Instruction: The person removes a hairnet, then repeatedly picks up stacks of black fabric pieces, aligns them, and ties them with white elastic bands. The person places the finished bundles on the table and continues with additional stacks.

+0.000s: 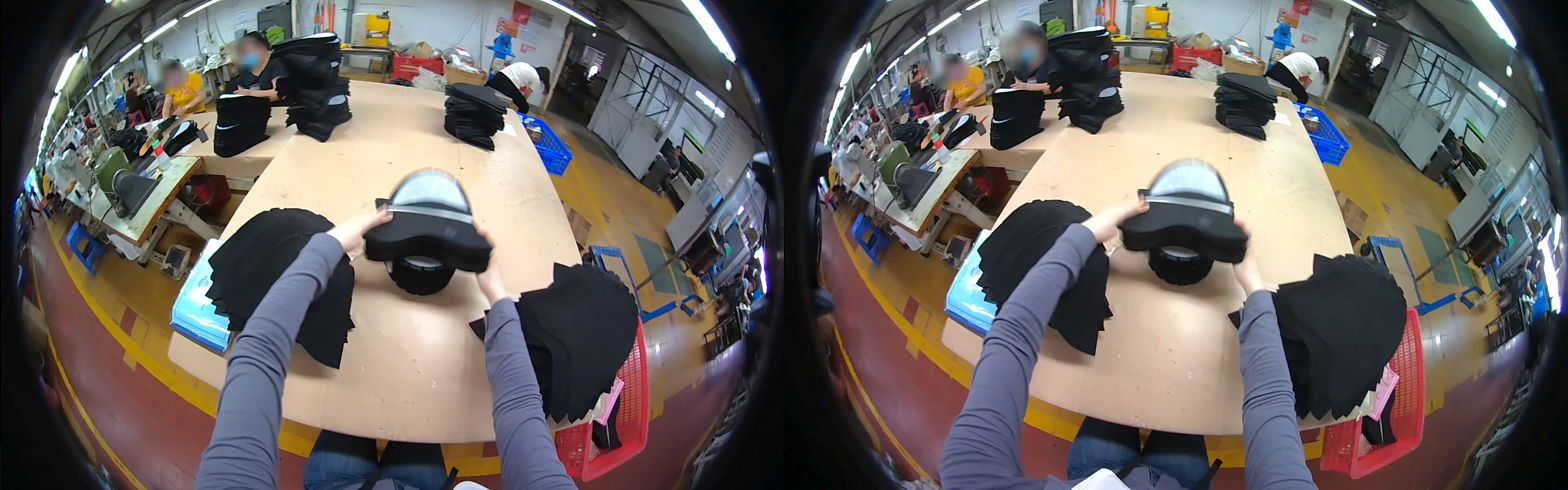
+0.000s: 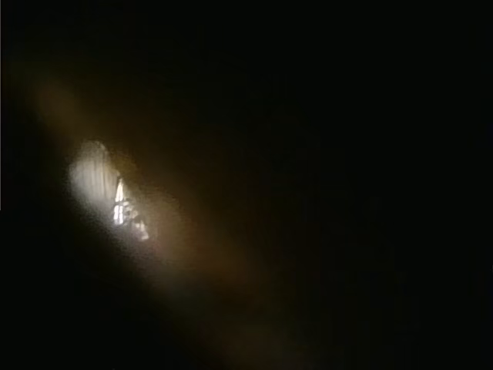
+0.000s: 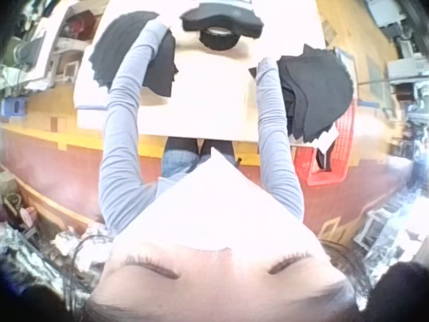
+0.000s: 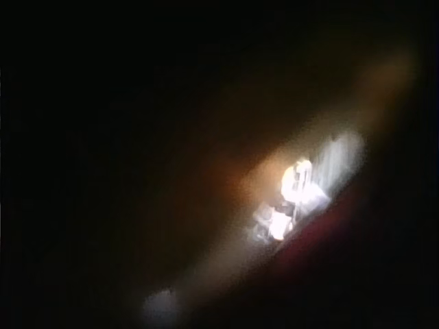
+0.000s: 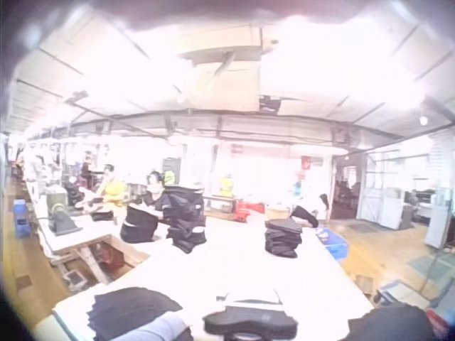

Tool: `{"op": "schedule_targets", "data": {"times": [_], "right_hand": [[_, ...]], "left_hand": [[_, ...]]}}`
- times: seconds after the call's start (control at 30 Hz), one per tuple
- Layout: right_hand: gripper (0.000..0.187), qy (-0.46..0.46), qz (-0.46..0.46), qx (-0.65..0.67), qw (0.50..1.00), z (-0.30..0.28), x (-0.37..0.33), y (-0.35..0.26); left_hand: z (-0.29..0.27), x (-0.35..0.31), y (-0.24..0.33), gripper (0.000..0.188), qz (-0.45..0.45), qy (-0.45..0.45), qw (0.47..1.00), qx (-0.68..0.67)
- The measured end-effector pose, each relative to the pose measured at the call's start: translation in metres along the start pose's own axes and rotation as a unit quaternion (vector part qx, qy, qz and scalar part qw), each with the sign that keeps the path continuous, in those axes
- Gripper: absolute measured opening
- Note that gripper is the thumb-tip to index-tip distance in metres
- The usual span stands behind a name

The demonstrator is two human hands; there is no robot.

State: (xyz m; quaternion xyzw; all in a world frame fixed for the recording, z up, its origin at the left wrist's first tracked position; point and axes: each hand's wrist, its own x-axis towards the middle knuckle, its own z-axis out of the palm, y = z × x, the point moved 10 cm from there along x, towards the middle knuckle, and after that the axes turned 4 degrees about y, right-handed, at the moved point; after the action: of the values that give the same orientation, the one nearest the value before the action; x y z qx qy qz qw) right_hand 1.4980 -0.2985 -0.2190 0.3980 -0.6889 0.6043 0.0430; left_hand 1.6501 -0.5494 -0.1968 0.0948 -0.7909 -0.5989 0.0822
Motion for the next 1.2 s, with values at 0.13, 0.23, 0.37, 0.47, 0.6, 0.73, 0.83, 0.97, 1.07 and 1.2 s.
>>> {"op": "schedule_targets", "data": {"times": [0.13, 0.23, 0.37, 0.47, 0.6, 0.73, 0.83, 0.97, 1.07, 1.2], "right_hand": [[0.068, 0.026, 0.069, -0.37, 0.926, -0.067, -0.035, 0.13], [0.071, 0.044, 0.303, 0.128, 0.943, 0.016, -0.084, 0.066], [0.057, -0.039, 0.381, 0.172, 0.908, 0.014, -0.153, 0.013], [0.056, -0.193, 0.438, 0.274, 0.834, 0.084, -0.187, -0.047], [0.064, -0.215, 0.321, 0.13, 0.913, 0.164, -0.176, -0.088], [0.074, -0.219, 0.425, 0.279, 0.833, 0.222, -0.165, -0.108], [0.064, -0.134, 0.384, 0.266, 0.874, 0.209, -0.152, -0.122], [0.058, -0.14, 0.367, 0.339, 0.855, 0.211, -0.157, -0.152], [0.061, -0.147, 0.338, 0.226, 0.902, 0.203, -0.172, -0.15], [0.066, -0.156, 0.336, 0.219, 0.903, 0.188, -0.215, -0.128]], "left_hand": [[0.037, 0.042, 0.034, 0.082, 0.124, -0.003, 0.939, 0.32], [0.006, -0.025, 0.006, 0.071, 0.028, 0.064, 0.908, 0.412], [0.018, -0.113, 0.113, 0.049, 0.216, 0.2, 0.857, 0.422], [-0.064, -0.192, 0.104, 0.055, 0.168, 0.365, 0.826, 0.396], [-0.201, -0.24, -0.003, 0.098, -0.09, 0.474, 0.837, 0.259], [-0.217, -0.231, -0.018, 0.094, -0.127, 0.406, 0.839, 0.339], [-0.193, -0.236, 0.034, 0.083, -0.126, 0.416, 0.828, 0.356], [-0.165, -0.261, 0.007, 0.09, -0.216, 0.165, 0.937, 0.218], [-0.152, -0.283, -0.049, 0.094, -0.14, 0.191, 0.961, 0.145], [-0.07, -0.332, -0.033, 0.085, -0.108, 0.263, 0.959, 0.014]]}}
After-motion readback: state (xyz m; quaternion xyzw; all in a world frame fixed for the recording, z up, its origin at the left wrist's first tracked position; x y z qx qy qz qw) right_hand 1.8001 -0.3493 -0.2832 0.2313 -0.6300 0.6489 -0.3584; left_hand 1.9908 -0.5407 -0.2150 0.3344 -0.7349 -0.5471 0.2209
